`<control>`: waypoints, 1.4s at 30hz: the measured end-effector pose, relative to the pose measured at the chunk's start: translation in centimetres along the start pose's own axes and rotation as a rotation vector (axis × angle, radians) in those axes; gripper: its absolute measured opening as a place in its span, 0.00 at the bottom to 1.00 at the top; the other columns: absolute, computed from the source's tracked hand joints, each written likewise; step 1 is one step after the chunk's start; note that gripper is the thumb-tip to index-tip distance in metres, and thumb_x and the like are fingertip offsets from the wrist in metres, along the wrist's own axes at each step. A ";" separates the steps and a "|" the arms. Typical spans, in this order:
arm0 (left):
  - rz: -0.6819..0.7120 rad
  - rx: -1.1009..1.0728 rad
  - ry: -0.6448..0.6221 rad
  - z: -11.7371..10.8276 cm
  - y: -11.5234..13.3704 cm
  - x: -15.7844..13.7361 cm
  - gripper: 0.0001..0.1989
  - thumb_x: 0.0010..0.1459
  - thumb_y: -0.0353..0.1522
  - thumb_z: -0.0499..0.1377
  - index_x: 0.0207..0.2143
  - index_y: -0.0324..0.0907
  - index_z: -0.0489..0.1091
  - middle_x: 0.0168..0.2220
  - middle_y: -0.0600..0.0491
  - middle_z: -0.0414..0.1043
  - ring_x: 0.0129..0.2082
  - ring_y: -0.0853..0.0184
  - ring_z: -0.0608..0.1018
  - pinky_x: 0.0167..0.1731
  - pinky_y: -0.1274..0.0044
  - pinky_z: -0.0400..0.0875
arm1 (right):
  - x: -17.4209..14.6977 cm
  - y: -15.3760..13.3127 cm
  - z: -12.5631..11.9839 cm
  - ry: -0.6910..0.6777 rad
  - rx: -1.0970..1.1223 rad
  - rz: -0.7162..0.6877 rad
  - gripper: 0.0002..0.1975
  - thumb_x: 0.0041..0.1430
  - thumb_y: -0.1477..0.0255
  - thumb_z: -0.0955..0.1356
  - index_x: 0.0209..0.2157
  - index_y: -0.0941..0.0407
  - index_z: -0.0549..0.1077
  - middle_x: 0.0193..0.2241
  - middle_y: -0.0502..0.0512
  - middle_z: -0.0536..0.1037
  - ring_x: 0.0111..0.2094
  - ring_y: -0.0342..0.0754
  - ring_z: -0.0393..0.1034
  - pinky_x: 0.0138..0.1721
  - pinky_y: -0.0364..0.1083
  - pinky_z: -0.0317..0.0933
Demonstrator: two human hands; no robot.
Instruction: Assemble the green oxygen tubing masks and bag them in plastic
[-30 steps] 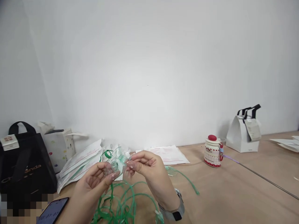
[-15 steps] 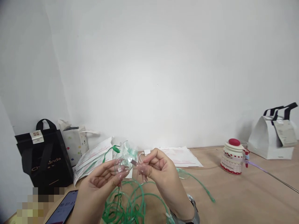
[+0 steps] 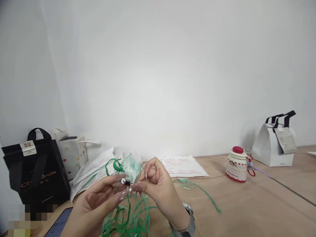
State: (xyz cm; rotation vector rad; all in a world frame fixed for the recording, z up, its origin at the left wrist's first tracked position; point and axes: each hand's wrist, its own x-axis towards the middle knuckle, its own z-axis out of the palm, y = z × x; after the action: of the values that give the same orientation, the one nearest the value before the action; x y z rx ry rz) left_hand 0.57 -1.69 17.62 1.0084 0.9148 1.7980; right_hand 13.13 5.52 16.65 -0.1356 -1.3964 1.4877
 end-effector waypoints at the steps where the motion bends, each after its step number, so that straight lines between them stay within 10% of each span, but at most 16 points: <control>1: -0.013 -0.007 -0.020 0.0 0.0 0.0 0.12 0.34 0.29 0.69 0.27 0.40 0.76 0.25 0.51 0.78 0.29 0.68 0.77 0.31 0.83 0.71 | 0.1 0.0 -0.1 -0.009 -0.002 0.012 0.18 0.44 0.75 0.73 0.26 0.54 0.58 0.18 0.42 0.71 0.19 0.39 0.66 0.22 0.39 0.58; 42: -0.012 0.065 0.042 -0.9 -0.8 0.4 0.15 0.33 0.32 0.69 0.30 0.40 0.77 0.31 0.48 0.79 0.37 0.57 0.78 0.40 0.73 0.71 | -0.1 0.4 0.6 0.063 -0.018 0.022 0.19 0.44 0.75 0.73 0.25 0.54 0.56 0.17 0.42 0.73 0.20 0.39 0.66 0.23 0.40 0.59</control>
State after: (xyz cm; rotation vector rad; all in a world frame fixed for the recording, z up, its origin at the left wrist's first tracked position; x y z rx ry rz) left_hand -0.10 -1.22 16.67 1.0072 1.0088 1.7957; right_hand 12.51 5.17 16.46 -0.2080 -1.3623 1.4775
